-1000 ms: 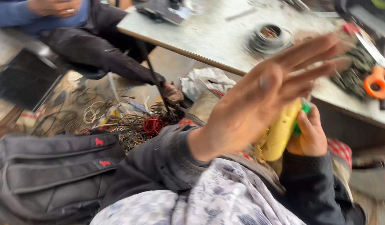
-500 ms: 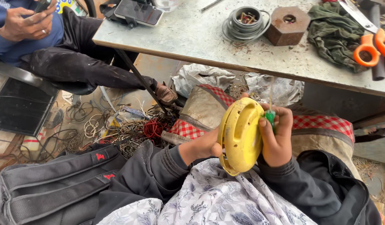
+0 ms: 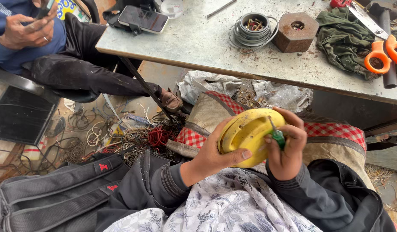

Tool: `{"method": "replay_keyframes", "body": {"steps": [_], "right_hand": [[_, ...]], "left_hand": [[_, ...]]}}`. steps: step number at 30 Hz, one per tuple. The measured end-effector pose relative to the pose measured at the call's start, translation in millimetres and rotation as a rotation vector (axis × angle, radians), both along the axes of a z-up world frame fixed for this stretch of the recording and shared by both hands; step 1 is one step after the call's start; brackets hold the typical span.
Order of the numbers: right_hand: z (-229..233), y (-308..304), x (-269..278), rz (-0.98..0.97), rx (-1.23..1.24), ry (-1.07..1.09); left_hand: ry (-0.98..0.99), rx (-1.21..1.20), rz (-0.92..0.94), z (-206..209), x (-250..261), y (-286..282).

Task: The person uses a screwdriver to pry open a yellow plastic electrical component, separating its two halves. They then pick up a coiled grey wire and begin to unwind it, preparing it for use.

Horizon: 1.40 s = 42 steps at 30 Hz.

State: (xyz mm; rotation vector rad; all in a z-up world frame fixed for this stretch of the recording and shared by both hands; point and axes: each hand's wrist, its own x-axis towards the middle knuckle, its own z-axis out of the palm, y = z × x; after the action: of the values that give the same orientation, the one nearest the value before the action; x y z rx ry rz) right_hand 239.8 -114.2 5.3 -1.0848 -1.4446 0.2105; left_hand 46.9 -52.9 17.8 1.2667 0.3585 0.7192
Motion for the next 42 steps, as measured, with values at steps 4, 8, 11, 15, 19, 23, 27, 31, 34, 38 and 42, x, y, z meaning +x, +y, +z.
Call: {"method": "replay_keyframes", "body": {"steps": [4, 8, 11, 15, 19, 23, 27, 31, 34, 38, 42], "right_hand": [[10, -3, -3, -0.018, -0.072, -0.105], [30, -18, 9, -0.070, -0.211, -0.206], [37, -34, 10, 0.012, -0.301, -0.177], [42, -43, 9, 0.165, -0.291, -0.114], [44, -47, 13, 0.216, -0.451, -0.034], [42, -45, 16, 0.269, -0.523, 0.047], [38, -45, 18, 0.377, -0.617, 0.327], [31, -43, 22, 0.470, -0.629, 0.487], [27, -40, 28, 0.503, -0.794, 0.671], [21, -30, 38, 0.751, -0.869, 0.995], [16, -26, 41, 0.922, -0.876, 1.120]], "left_hand": [[-0.068, 0.094, 0.118, 0, -1, 3], [-0.135, 0.198, 0.176, 5, -11, 16], [-0.109, 0.179, 0.189, 6, -17, 21], [-0.146, 0.199, 0.185, 6, -18, 26], [-0.123, 0.189, 0.165, 4, -18, 26], [-0.111, 0.178, 0.140, 6, -18, 25], [-0.056, 0.245, 0.149, 12, -18, 23], [-0.038, 0.396, 0.184, 18, -19, 24], [0.034, 0.603, 0.253, 23, -19, 29], [0.182, 0.924, 0.409, 31, -23, 36], [0.290, 1.011, 0.430, 37, -29, 40]]}}
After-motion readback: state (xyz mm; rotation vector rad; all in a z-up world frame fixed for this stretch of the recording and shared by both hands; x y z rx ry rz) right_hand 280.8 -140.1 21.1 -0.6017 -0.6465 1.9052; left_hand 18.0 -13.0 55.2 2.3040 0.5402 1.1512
